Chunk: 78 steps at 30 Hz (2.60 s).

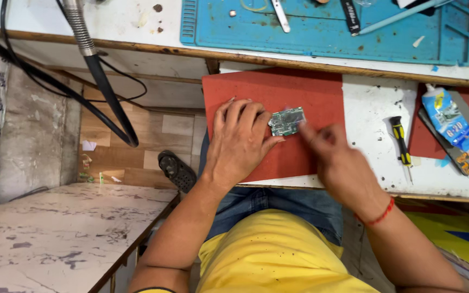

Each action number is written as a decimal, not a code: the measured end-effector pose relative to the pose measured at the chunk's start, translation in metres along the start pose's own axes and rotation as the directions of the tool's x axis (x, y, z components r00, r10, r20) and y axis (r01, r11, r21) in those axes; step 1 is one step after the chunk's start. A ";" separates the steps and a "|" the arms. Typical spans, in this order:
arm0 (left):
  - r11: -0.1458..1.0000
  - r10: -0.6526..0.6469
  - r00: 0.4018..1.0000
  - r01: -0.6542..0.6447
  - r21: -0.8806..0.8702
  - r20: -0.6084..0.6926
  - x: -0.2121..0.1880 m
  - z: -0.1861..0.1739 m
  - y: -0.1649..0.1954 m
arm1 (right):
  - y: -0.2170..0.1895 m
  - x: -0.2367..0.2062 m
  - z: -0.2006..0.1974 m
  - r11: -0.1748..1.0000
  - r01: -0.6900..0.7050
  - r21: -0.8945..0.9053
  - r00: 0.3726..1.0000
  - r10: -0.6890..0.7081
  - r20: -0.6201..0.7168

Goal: The person cleans a small circuit board with a toothbrush, then uses a hot air gun to heat the board while holding it steady. The person continues to clean the board with the toothbrush after heating.

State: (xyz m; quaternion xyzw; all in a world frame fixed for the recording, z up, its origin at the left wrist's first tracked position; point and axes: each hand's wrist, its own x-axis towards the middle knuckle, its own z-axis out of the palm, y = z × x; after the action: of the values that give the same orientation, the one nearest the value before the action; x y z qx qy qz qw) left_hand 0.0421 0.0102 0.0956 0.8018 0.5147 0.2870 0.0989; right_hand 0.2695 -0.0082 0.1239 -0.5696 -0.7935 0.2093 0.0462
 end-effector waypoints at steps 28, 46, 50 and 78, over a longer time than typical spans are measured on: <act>0.997 -0.004 1.000 0.006 -0.083 0.020 -0.003 -0.005 -0.007 | -0.011 -0.007 0.003 0.999 -0.032 0.039 0.992 0.027 0.123; 0.995 0.016 1.000 -0.016 -0.096 -0.004 -0.005 0.000 -0.009 | -0.006 -0.008 0.011 1.000 0.012 0.020 0.999 -0.011 -0.049; 0.997 0.025 1.000 -0.026 -0.069 -0.014 -0.006 -0.002 -0.008 | -0.021 -0.007 0.009 0.999 0.045 -0.013 0.994 -0.043 0.096; 0.999 0.052 0.999 -0.051 -0.017 0.005 -0.010 0.006 -0.002 | -0.011 -0.014 0.013 1.000 0.002 0.007 0.998 -0.002 0.061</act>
State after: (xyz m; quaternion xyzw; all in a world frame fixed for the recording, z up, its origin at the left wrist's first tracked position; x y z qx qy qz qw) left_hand 0.0411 0.0031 0.0866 0.8148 0.4911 0.2915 0.0998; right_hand 0.2611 -0.0276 0.1188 -0.5620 -0.7944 0.2292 0.0241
